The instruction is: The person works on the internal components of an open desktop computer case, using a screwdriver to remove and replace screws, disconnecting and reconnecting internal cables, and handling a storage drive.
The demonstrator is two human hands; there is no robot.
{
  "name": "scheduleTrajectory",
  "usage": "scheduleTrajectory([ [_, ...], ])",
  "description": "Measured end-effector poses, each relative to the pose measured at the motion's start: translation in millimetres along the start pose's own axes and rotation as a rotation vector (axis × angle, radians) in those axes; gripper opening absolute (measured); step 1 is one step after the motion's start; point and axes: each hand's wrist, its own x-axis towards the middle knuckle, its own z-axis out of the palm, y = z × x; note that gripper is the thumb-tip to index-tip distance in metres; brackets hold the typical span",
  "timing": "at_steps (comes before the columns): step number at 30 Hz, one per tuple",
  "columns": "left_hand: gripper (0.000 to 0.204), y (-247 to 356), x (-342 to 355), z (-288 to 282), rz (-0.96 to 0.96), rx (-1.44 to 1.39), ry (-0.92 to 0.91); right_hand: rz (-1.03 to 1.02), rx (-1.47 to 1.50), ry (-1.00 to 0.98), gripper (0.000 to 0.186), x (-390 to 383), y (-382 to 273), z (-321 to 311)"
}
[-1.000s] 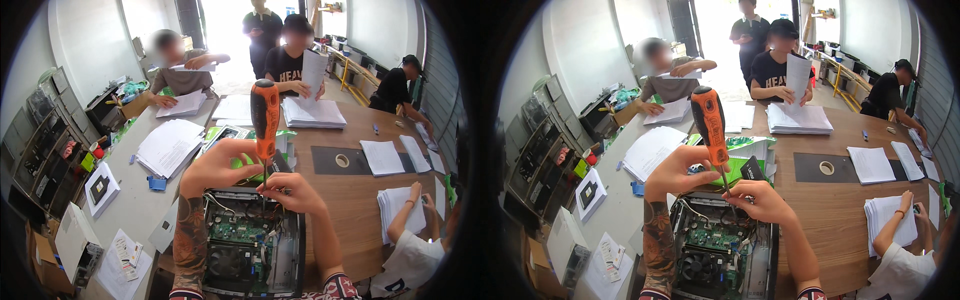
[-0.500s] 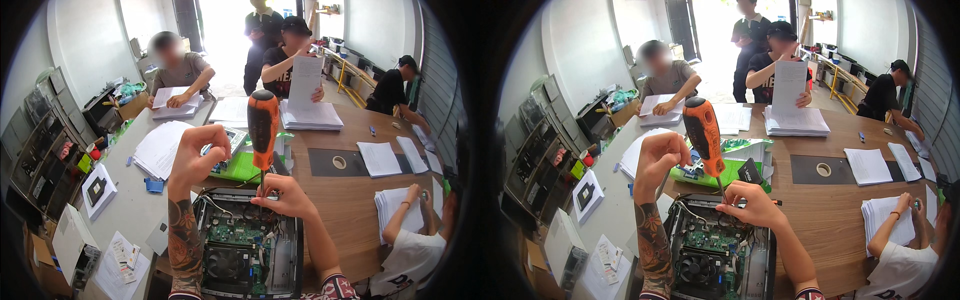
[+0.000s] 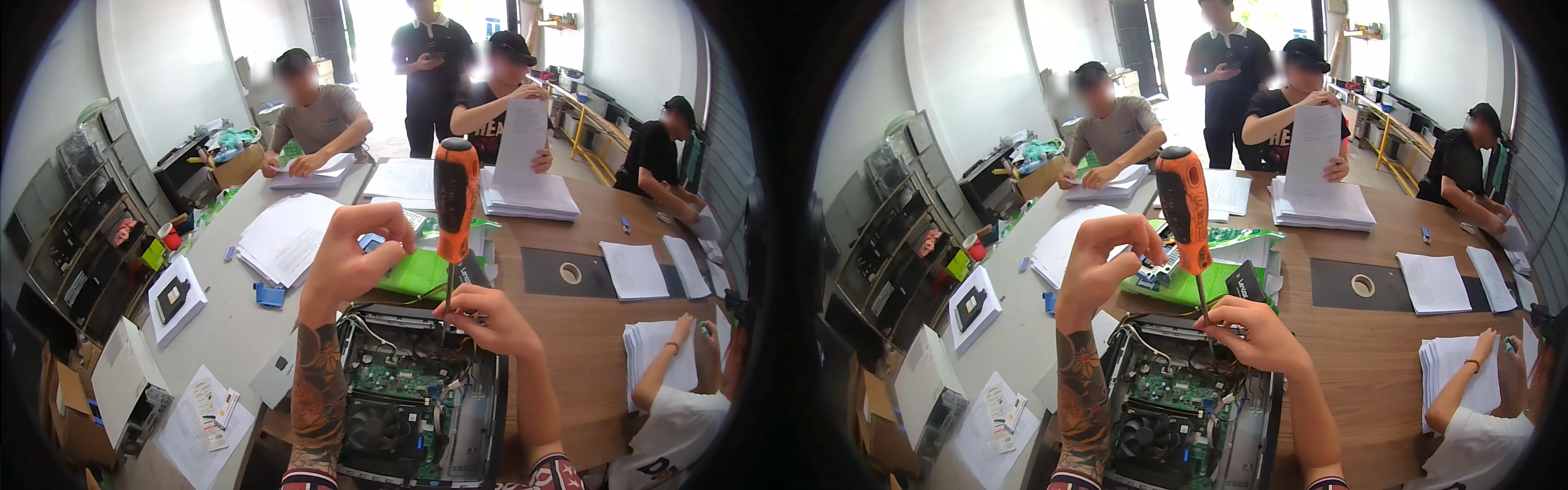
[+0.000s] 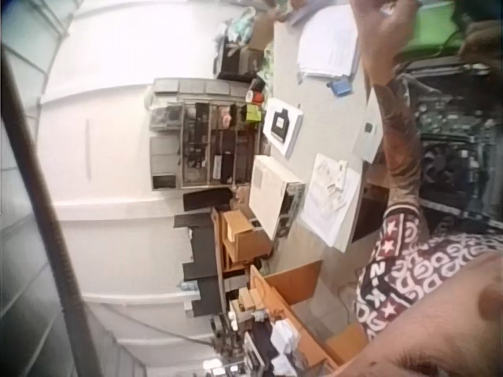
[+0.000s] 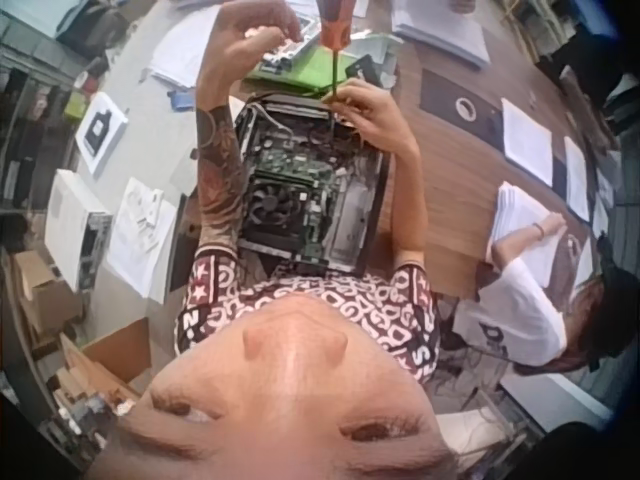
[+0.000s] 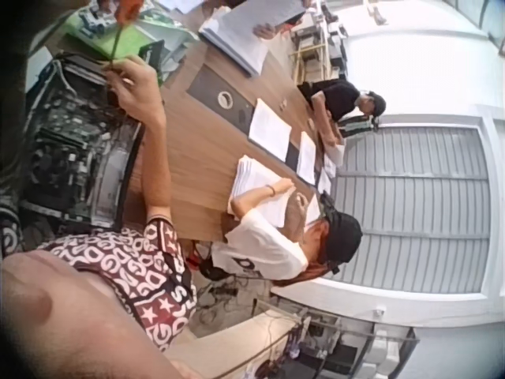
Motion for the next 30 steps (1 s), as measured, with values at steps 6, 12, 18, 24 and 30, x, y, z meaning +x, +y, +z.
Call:
scheduleTrajectory([
  [6,0.013,8,1,4,0.033,0.092,-0.106,-0.008,-0.1,0.039,0.01,-3,4,-9],
  [12,0.015,17,-5,7,-0.041,0.187,-0.256,0.035,-0.063,0.071,0.015,-1,2,-2],
  [18,0.021,12,-4,11,-0.027,0.172,-0.329,-0.005,-0.047,0.009,0.011,-2,-1,-4],
  [24,0.006,12,-1,8,0.129,0.245,-0.155,-0.006,0.052,-0.048,0.015,1,0,3],
  [30,0.006,25,6,1,0.112,0.305,0.005,0.053,-0.023,-0.024,0.012,3,1,1],
])
